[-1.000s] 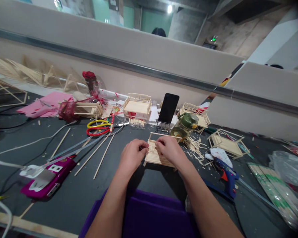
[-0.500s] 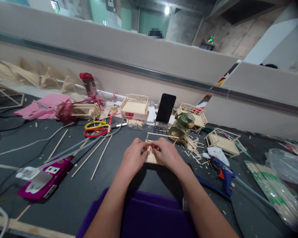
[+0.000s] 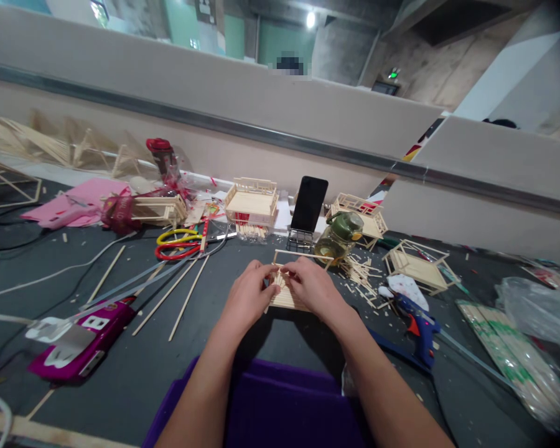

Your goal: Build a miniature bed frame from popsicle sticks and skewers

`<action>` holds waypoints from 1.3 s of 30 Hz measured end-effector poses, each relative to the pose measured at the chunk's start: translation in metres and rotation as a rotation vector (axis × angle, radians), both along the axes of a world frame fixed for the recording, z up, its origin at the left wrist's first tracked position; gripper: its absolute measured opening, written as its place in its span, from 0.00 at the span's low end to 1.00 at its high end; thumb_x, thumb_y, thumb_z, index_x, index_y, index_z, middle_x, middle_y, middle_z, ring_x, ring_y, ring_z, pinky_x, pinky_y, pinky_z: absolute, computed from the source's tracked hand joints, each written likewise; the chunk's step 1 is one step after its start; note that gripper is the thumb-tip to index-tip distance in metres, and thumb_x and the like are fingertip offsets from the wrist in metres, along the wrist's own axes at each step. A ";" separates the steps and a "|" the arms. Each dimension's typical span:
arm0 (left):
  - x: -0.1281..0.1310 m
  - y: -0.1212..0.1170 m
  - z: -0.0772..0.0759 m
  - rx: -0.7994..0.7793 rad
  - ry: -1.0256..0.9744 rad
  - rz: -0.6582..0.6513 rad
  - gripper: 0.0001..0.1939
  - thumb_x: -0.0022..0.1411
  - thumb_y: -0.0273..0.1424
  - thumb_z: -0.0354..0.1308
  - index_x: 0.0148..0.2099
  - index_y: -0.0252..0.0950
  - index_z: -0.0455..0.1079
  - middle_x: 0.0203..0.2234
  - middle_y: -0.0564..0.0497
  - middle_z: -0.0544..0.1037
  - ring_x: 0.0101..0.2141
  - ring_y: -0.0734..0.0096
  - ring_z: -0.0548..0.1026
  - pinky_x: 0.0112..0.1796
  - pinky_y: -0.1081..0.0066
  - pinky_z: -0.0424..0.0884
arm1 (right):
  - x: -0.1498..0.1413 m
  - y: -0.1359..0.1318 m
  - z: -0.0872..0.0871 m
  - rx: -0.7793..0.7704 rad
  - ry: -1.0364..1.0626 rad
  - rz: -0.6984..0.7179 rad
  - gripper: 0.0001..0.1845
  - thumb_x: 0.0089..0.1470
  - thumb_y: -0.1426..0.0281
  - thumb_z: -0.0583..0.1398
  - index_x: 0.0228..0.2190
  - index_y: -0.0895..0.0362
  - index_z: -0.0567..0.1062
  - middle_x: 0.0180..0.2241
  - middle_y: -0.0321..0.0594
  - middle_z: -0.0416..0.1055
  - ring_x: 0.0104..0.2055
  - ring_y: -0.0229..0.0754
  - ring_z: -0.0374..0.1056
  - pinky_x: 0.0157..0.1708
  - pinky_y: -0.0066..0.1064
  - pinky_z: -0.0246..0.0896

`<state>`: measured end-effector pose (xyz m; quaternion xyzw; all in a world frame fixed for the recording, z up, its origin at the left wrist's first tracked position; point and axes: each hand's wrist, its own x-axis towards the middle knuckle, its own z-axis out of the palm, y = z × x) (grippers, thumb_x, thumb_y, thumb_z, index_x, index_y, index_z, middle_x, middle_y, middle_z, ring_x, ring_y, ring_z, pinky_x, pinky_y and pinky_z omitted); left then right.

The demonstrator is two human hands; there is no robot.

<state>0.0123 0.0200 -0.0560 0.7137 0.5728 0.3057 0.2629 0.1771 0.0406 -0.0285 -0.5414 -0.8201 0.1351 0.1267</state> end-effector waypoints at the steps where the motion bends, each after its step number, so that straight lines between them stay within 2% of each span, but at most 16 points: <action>1: -0.001 0.000 -0.001 0.001 -0.016 -0.002 0.19 0.57 0.25 0.58 0.51 0.40 0.72 0.35 0.51 0.70 0.36 0.67 0.72 0.38 0.71 0.66 | 0.001 0.000 0.000 -0.004 -0.007 -0.001 0.11 0.58 0.74 0.57 0.40 0.52 0.78 0.35 0.40 0.70 0.39 0.40 0.66 0.37 0.27 0.55; 8: -0.002 0.001 0.000 0.016 -0.012 0.000 0.14 0.58 0.24 0.55 0.45 0.39 0.76 0.35 0.50 0.72 0.36 0.67 0.73 0.39 0.70 0.67 | 0.004 -0.002 0.002 -0.011 -0.042 -0.059 0.09 0.58 0.73 0.57 0.35 0.53 0.78 0.35 0.40 0.71 0.38 0.40 0.66 0.36 0.27 0.54; 12: -0.001 0.002 0.000 0.026 -0.021 -0.001 0.16 0.59 0.23 0.53 0.45 0.40 0.77 0.35 0.50 0.72 0.37 0.67 0.73 0.40 0.70 0.67 | 0.003 -0.004 0.001 -0.018 -0.028 -0.041 0.10 0.58 0.73 0.57 0.37 0.52 0.78 0.35 0.39 0.71 0.38 0.40 0.67 0.36 0.27 0.54; 15: -0.001 0.003 0.001 0.044 -0.076 0.044 0.16 0.60 0.24 0.52 0.46 0.39 0.76 0.37 0.49 0.76 0.39 0.66 0.74 0.41 0.69 0.68 | 0.002 -0.004 0.000 0.015 -0.008 -0.070 0.10 0.58 0.73 0.57 0.37 0.52 0.78 0.36 0.40 0.71 0.40 0.40 0.67 0.37 0.27 0.55; 21: -0.002 0.005 0.002 0.052 -0.131 0.098 0.13 0.59 0.25 0.54 0.43 0.39 0.77 0.40 0.49 0.80 0.42 0.63 0.76 0.45 0.66 0.68 | 0.000 -0.006 0.000 0.013 -0.044 -0.058 0.09 0.58 0.73 0.57 0.35 0.52 0.79 0.35 0.39 0.71 0.39 0.40 0.67 0.34 0.27 0.54; 26: -0.001 0.004 0.004 0.057 -0.157 0.162 0.10 0.58 0.25 0.56 0.41 0.38 0.77 0.38 0.49 0.80 0.39 0.64 0.76 0.42 0.68 0.69 | 0.002 -0.007 0.000 0.018 -0.069 -0.058 0.08 0.58 0.72 0.58 0.32 0.53 0.77 0.34 0.39 0.70 0.38 0.40 0.66 0.33 0.27 0.52; 33: 0.000 0.003 0.007 0.062 -0.179 0.183 0.08 0.58 0.27 0.57 0.38 0.39 0.77 0.36 0.50 0.81 0.36 0.66 0.76 0.39 0.69 0.68 | 0.004 -0.007 0.000 0.044 -0.062 0.025 0.08 0.56 0.75 0.58 0.31 0.55 0.76 0.35 0.39 0.70 0.36 0.38 0.65 0.31 0.26 0.51; 36: 0.000 0.002 0.006 0.064 -0.182 0.173 0.08 0.58 0.27 0.57 0.37 0.39 0.77 0.35 0.51 0.80 0.36 0.66 0.76 0.39 0.69 0.68 | 0.009 -0.010 0.005 0.061 0.047 -0.007 0.07 0.57 0.75 0.56 0.32 0.55 0.75 0.34 0.38 0.71 0.36 0.39 0.65 0.33 0.26 0.53; 39: 0.000 0.002 0.006 0.077 -0.162 0.165 0.08 0.58 0.26 0.55 0.36 0.39 0.76 0.35 0.51 0.80 0.36 0.67 0.75 0.38 0.70 0.67 | 0.015 -0.016 0.010 0.061 0.260 -0.100 0.07 0.56 0.74 0.55 0.34 0.55 0.73 0.32 0.37 0.73 0.34 0.39 0.66 0.34 0.27 0.55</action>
